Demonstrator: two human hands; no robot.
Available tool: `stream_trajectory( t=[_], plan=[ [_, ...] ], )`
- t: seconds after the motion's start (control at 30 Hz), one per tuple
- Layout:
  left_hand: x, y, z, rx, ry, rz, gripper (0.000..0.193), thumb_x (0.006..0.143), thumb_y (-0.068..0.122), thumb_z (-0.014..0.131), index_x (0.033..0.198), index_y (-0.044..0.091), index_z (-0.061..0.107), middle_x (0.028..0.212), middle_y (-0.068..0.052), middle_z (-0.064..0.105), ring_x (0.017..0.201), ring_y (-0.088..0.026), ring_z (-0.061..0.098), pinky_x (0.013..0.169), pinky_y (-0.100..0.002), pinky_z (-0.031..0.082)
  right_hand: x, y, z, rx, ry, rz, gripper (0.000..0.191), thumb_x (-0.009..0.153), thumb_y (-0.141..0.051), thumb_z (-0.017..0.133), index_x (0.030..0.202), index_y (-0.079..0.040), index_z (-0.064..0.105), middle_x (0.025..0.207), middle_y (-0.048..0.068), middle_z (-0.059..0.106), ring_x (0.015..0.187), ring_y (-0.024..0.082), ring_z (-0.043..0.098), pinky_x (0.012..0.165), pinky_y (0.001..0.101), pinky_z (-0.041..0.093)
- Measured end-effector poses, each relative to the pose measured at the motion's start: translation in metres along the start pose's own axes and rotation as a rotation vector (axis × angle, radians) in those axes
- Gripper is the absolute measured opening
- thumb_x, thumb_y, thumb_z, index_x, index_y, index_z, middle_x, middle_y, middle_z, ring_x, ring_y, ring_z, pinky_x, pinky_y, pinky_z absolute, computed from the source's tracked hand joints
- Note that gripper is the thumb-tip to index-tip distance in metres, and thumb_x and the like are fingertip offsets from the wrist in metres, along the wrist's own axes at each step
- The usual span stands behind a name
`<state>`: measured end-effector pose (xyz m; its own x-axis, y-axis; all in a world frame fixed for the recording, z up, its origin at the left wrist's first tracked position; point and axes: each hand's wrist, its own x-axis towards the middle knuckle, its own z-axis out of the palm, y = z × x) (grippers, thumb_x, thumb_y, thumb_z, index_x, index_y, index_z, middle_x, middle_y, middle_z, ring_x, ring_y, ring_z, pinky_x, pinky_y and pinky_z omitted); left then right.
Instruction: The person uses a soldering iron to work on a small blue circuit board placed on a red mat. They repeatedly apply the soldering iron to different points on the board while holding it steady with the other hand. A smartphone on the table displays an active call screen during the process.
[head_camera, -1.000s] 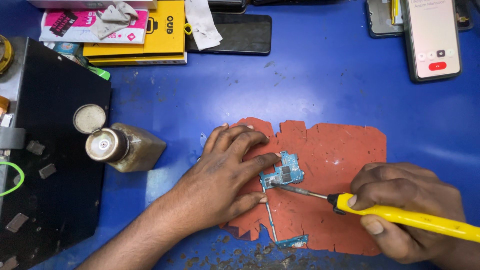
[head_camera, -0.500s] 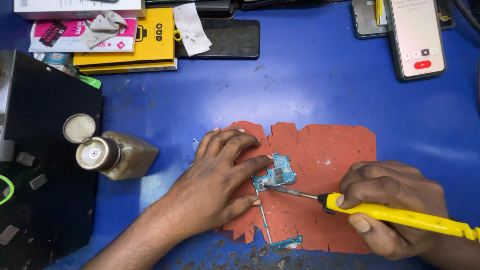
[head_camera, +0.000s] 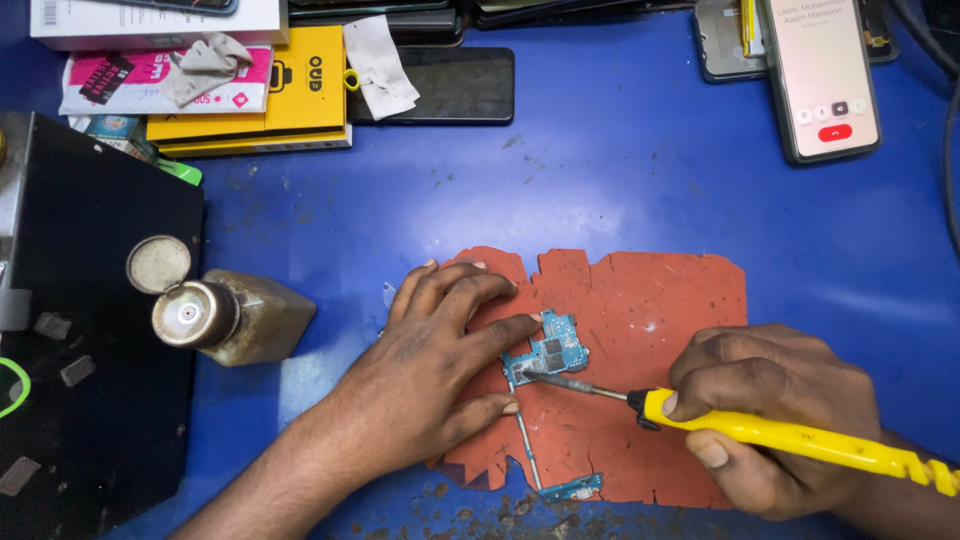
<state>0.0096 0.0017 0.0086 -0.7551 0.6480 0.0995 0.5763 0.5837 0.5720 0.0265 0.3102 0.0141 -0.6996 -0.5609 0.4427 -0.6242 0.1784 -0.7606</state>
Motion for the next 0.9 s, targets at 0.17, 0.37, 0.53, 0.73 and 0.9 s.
stream_trajectory(
  t=[0.17,0.37,0.53,0.73,0.9],
  plan=[
    [0.0,0.001,0.0,0.001,-0.009,-0.005,0.066,0.069,0.032,0.086,0.129,0.013,0.067,0.138,-0.019,0.05,0.137,-0.04,0.04,0.116,-0.057,0.028,0.001,-0.002,0.001,-0.001,0.007,0.023,0.014,0.089,-0.011,0.064,0.101,-0.005,0.062,0.073,0.003,0.067,0.065,0.015,0.072,0.056,0.0287,0.055],
    [0.0,0.0,0.0,0.003,-0.013,-0.003,0.066,0.07,0.032,0.086,0.13,0.012,0.067,0.139,-0.019,0.049,0.137,-0.041,0.039,0.116,-0.057,0.028,0.005,-0.003,0.0,0.002,0.008,-0.01,0.014,0.089,-0.011,0.063,0.102,-0.005,0.062,0.076,0.004,0.068,0.065,0.015,0.071,0.057,0.0287,0.056],
    [0.001,0.001,0.0,-0.014,-0.008,-0.006,0.065,0.07,0.031,0.086,0.128,0.011,0.067,0.139,-0.019,0.05,0.138,-0.041,0.039,0.117,-0.058,0.027,0.007,-0.004,0.0,0.008,0.009,-0.032,0.014,0.087,-0.01,0.064,0.1,-0.003,0.062,0.076,0.005,0.068,0.064,0.017,0.07,0.056,0.0299,0.056],
    [0.005,0.003,-0.003,-0.017,-0.008,-0.004,0.064,0.07,0.031,0.086,0.128,0.011,0.067,0.139,-0.018,0.05,0.137,-0.042,0.039,0.116,-0.059,0.025,0.011,-0.002,-0.002,0.026,0.02,-0.074,0.014,0.086,-0.009,0.063,0.098,-0.002,0.061,0.077,0.007,0.068,0.064,0.019,0.07,0.057,0.031,0.057],
    [0.006,0.005,-0.005,-0.023,-0.019,-0.021,0.063,0.07,0.031,0.085,0.127,0.011,0.067,0.14,-0.018,0.049,0.137,-0.042,0.038,0.114,-0.057,0.028,0.009,-0.001,-0.004,-0.002,0.018,-0.091,0.014,0.088,-0.01,0.064,0.099,-0.002,0.063,0.079,0.006,0.069,0.065,0.018,0.072,0.059,0.0305,0.059]
  ],
)
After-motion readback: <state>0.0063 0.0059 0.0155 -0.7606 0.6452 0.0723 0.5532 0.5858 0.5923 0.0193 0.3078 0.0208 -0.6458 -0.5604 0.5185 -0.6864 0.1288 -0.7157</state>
